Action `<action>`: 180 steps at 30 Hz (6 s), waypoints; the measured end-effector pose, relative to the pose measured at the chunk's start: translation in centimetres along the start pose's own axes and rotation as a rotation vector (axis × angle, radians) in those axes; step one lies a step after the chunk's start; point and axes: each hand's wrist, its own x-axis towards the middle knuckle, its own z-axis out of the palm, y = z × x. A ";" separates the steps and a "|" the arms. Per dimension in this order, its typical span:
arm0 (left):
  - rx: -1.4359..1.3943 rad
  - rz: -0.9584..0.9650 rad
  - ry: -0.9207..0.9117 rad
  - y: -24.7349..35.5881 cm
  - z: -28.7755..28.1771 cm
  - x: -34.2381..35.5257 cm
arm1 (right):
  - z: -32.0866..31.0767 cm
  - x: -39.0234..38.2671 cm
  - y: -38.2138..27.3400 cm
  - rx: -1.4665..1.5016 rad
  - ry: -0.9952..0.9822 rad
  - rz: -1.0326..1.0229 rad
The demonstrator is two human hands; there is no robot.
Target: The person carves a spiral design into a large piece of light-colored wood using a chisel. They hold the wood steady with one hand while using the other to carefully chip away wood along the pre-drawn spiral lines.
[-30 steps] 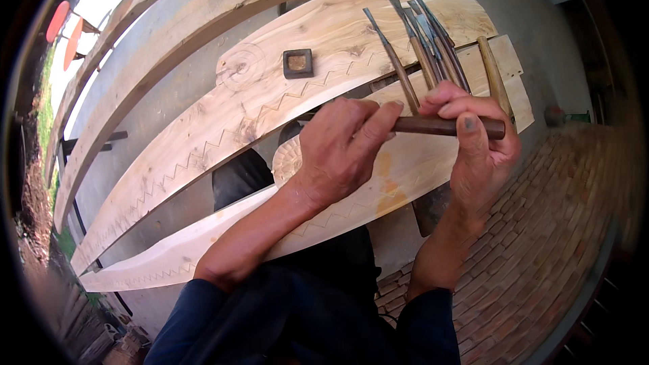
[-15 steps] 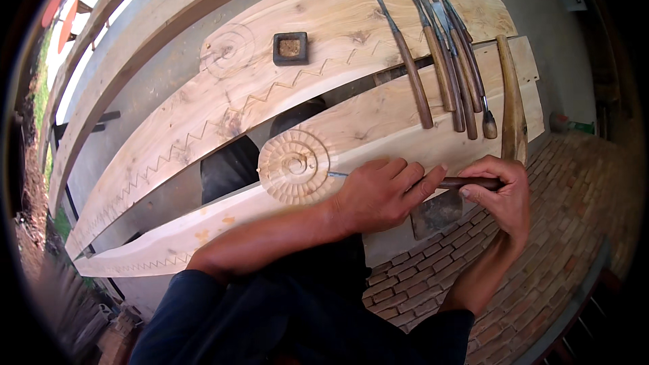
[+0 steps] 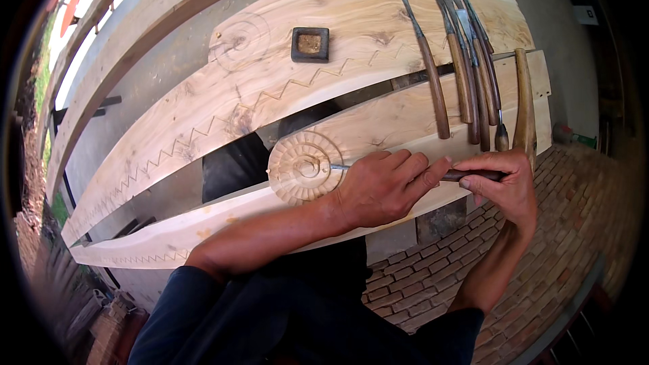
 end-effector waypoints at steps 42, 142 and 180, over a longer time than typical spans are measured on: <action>-0.071 -0.211 0.037 0.0 -0.1 1.1 | -1.1 4.3 0.4 0.040 0.025 -0.239; -0.107 -0.133 0.078 0.0 -0.1 0.0 | 0.7 1.6 -0.7 0.054 -0.037 -0.125; -0.171 -0.128 0.061 0.1 -0.1 0.8 | 0.1 1.4 -0.8 0.015 -0.025 0.090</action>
